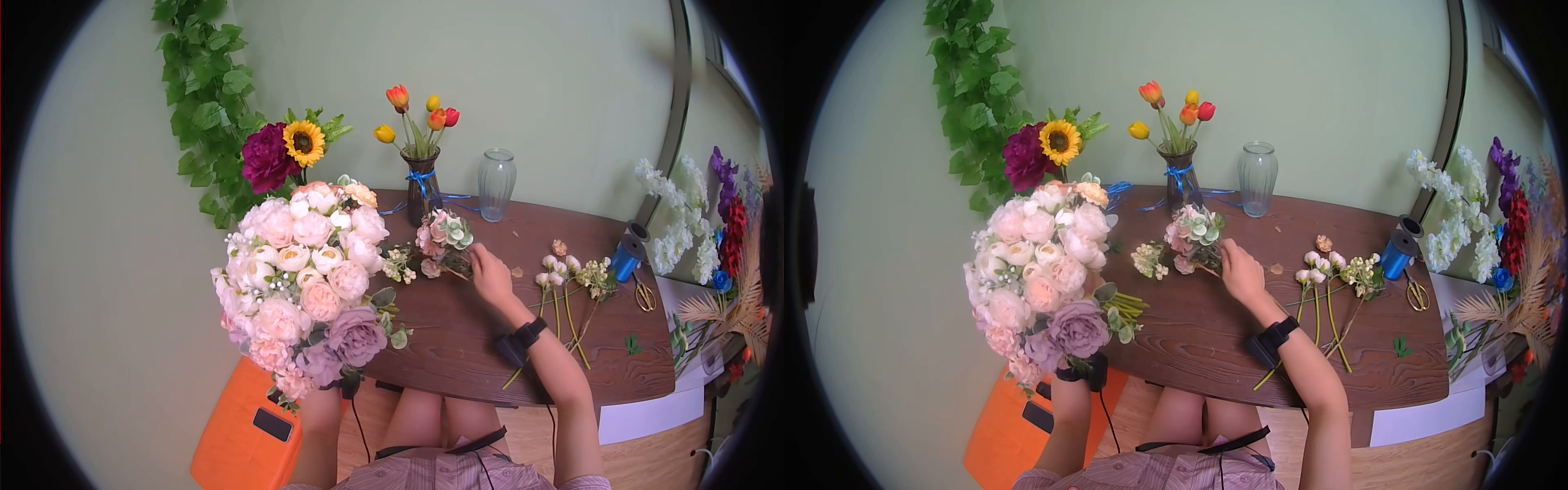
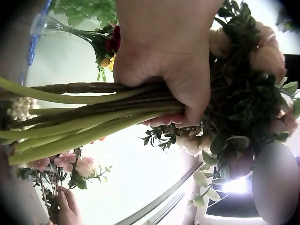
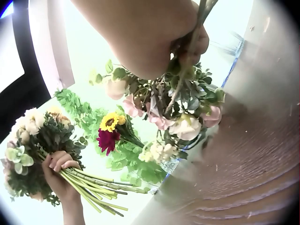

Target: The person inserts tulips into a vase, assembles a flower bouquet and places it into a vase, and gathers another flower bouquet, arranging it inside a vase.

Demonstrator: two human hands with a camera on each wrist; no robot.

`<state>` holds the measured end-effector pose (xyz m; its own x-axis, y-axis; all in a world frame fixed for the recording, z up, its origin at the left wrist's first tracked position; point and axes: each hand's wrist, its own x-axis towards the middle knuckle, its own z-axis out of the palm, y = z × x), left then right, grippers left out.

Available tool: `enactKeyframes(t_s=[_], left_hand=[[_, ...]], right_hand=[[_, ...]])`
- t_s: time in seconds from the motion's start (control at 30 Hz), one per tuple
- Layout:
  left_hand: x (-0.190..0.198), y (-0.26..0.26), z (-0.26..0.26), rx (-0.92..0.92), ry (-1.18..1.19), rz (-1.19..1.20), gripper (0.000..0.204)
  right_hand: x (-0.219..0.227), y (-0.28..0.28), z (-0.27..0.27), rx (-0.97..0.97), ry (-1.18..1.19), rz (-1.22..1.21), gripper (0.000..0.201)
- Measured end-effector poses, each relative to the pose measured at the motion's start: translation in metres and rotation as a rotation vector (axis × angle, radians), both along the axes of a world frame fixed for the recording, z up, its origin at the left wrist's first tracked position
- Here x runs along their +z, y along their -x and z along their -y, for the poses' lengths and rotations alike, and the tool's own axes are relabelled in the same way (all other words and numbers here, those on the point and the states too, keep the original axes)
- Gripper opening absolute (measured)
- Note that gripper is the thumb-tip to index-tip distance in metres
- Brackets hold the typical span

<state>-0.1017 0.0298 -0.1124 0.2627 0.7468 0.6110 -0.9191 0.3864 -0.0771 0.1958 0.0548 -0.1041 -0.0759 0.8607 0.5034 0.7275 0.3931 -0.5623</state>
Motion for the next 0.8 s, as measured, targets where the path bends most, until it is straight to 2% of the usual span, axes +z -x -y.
enactKeyframes(t_s=[0.2, 0.27, 0.3, 0.37, 0.5, 0.7, 0.73, 0.77, 0.8], left_hand=[[0.003, 0.000, -0.001, -0.007, 0.016, 0.014, 0.026], [0.007, -0.006, -0.006, -0.011, 0.021, 0.019, 0.026], [0.007, -0.007, -0.007, -0.013, 0.024, 0.022, 0.026], [0.008, -0.006, -0.007, -0.015, 0.031, 0.026, 0.025], [0.007, -0.008, -0.007, -0.014, 0.038, 0.040, 0.025], [0.008, -0.013, -0.009, -0.029, 0.070, 0.053, 0.024], [-0.009, -0.002, 0.050, -0.030, 0.069, 0.057, 0.023], [0.009, -0.018, -0.012, -0.032, 0.069, 0.060, 0.023], [-0.004, 0.000, 0.043, -0.033, 0.071, 0.063, 0.023]], right_hand=[[-0.016, -0.005, -0.016, -0.003, 0.033, -0.048, 0.013], [-0.029, -0.009, -0.029, 0.250, 0.069, -0.276, 0.012], [-0.033, -0.010, -0.030, 0.249, 0.070, -0.276, 0.012], [-0.030, -0.009, -0.024, 0.063, -0.066, -0.161, 0.012], [-0.012, -0.005, -0.014, -0.036, -0.229, -0.243, 0.011], [-0.008, -0.008, -0.012, -0.067, -0.156, -0.067, 0.011], [-0.008, -0.009, -0.013, -0.067, -0.160, -0.066, 0.011], [-0.010, -0.009, -0.013, -0.070, -0.157, -0.100, 0.010], [-0.011, -0.010, -0.014, -0.073, -0.153, -0.135, 0.010]])
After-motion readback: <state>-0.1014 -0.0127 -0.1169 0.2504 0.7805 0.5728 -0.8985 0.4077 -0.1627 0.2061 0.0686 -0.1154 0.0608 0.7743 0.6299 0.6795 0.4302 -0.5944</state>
